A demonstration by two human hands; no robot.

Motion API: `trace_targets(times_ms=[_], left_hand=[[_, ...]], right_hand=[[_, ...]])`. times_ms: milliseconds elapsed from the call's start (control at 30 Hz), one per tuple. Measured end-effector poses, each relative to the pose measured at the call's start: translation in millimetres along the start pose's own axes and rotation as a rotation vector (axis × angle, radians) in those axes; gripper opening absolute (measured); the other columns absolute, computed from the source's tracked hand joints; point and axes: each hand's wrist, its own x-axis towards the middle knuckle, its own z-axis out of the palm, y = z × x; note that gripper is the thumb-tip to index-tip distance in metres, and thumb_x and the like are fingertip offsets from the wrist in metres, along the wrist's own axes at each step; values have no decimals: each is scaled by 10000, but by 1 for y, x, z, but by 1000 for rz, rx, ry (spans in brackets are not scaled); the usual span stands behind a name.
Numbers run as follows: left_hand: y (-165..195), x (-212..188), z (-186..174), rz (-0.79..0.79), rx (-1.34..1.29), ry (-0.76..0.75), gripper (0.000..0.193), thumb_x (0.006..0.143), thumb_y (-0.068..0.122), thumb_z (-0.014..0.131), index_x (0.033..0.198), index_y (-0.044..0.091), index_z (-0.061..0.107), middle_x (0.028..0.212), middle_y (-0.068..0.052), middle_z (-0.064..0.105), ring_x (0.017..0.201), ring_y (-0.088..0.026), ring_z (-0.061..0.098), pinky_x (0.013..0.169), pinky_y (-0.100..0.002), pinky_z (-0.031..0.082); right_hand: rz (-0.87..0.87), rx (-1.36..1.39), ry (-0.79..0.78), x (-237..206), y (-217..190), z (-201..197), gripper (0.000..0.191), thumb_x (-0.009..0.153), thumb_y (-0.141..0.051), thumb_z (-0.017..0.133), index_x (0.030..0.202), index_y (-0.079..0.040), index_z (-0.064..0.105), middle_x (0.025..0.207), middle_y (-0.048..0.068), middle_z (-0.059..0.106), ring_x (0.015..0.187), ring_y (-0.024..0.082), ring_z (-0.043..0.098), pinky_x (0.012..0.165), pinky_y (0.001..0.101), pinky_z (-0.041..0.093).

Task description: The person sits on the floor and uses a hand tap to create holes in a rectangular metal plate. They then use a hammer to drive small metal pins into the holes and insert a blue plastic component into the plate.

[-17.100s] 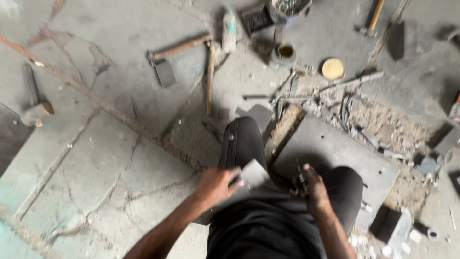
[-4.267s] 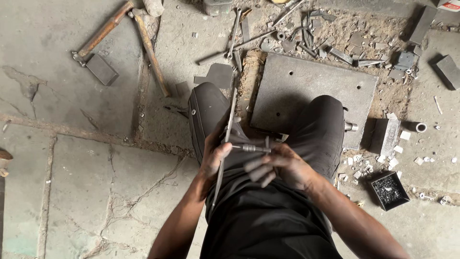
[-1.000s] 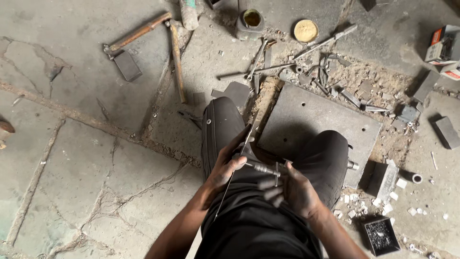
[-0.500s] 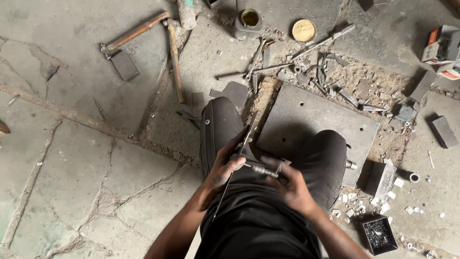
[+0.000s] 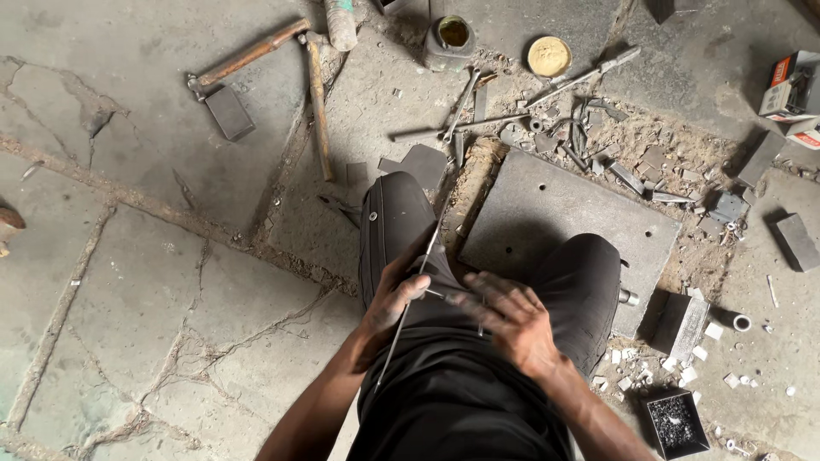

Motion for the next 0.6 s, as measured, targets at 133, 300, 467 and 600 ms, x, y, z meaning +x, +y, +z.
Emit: trace_targets(times_ms=[133, 300, 467, 600], left_hand=[[1, 0, 0, -12, -25, 5, 808, 988, 384, 600, 1634, 8, 293, 839, 55, 519, 611, -29, 379, 536, -220, 338], [1, 1, 0, -24, -3, -4, 810, 1002, 388, 605, 1649, 6, 301, 734, 87, 414, 606, -23, 366, 546, -221, 324], [1, 1, 0, 54, -29, 10, 881, 1015, 511, 612, 1669, 16, 288, 729, 90, 412, 594, -13, 369, 548, -216, 329], [1, 0, 0, -42, 94, 46, 872, 952, 406, 654, 1636, 3, 295, 850, 69, 439, 643, -53, 421, 562, -261, 401]], right_hand=[[934, 1214, -329, -3, 1, -5, 392, 1036, -257, 538, 1378, -97, 643, 1126, 252, 789, 751, 285, 823, 558, 380, 651], [457, 665, -280, 3, -2, -10, 508, 932, -60, 658, 1413, -181, 550, 1126, 166, 778, 872, 275, 788, 669, 394, 648], [632, 609, -17, 0, -5, -13, 412, 1028, -29, 613, 1439, -30, 587, 1391, 176, 671, 1212, 296, 694, 874, 374, 638], [913, 1876, -465, -2, 1, -14, 419, 1065, -256, 610, 1442, -76, 602, 1154, 257, 779, 966, 362, 769, 737, 416, 654]])
